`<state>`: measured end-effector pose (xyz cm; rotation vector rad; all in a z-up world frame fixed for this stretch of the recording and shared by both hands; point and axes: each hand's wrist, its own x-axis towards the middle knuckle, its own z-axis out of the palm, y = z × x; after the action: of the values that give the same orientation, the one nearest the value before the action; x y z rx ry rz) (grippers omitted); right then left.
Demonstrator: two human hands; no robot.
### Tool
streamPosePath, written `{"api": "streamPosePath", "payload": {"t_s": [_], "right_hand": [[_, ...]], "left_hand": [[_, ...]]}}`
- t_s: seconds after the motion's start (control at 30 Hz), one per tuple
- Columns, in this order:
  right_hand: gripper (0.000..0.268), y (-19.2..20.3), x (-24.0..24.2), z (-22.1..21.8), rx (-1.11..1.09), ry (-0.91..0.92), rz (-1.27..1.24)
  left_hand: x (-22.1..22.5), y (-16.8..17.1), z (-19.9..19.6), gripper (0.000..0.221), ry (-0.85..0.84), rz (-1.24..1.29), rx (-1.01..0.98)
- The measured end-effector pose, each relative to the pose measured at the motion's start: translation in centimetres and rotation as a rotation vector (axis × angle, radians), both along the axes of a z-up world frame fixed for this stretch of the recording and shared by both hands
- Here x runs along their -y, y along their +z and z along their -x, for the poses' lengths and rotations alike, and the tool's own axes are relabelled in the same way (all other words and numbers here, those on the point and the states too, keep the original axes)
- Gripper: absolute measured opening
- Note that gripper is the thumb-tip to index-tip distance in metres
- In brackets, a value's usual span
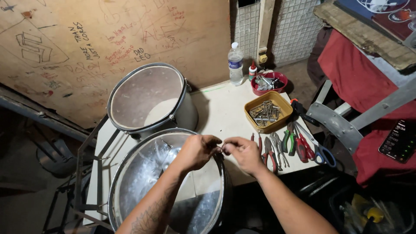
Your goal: Repairing a drum by aligning the metal rim onto the shell and preparing fasteners
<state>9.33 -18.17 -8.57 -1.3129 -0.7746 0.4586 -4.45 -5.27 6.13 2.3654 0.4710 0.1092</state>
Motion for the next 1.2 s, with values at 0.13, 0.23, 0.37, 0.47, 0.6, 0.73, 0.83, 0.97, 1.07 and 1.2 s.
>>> {"api": "streamPosePath", "payload": {"t_s": [0.13, 0.23, 0.37, 0.47, 0.6, 0.73, 0.83, 0.97, 1.07, 1.2], "right_hand": [[0.019, -1.8, 0.1, -1.5, -0.030, -0.052, 0.064], [0.021, -3.2, 0.2, -1.0, 0.138, -0.006, 0.138], [0.019, -3.5, 0.0, 0.3, 0.142, 0.055, 0.079], [0.022, -3.5, -0.1, 0.3, 0.142, 0.058, 0.079], [0.029, -3.9, -0.6, 0.5, 0.166, 0.058, 0.110], [0.029, -3.5, -0.5, 0.5, 0.185, 0.066, 0.114], [0.028, -3.9, -0.6, 0.5, 0.179, 0.058, 0.127], [0.028, -3.6, -0.5, 0.6, 0.150, 0.047, 0.125], [0.027, -3.8, -0.5, 0.5, 0.149, 0.039, 0.132], [0.026, -4.5, -0.8, 0.3, 0.156, 0.027, 0.144]], "left_hand": [[-0.4, -1.2, 0.0, 0.032, 0.024, 0.099, 0.047], [-0.7, -1.8, -0.3, 0.039, 0.038, 0.116, 0.073], [-1.1, -3.0, -0.2, 0.027, 0.071, 0.127, 0.120], [-0.9, -3.4, -0.1, 0.022, 0.088, 0.145, 0.132], [-0.8, -3.5, 0.1, 0.019, 0.092, 0.124, 0.143], [-1.3, -4.5, 0.0, 0.021, 0.050, 0.030, 0.183], [-1.5, -4.9, 0.0, 0.023, 0.019, -0.032, 0.207], [-1.4, -5.4, 0.0, 0.019, 0.009, -0.044, 0.240], [-1.2, -5.1, 0.1, 0.018, -0.006, -0.030, 0.251], [-1.1, -4.8, 0.4, 0.017, -0.037, 0.009, 0.279]]}}
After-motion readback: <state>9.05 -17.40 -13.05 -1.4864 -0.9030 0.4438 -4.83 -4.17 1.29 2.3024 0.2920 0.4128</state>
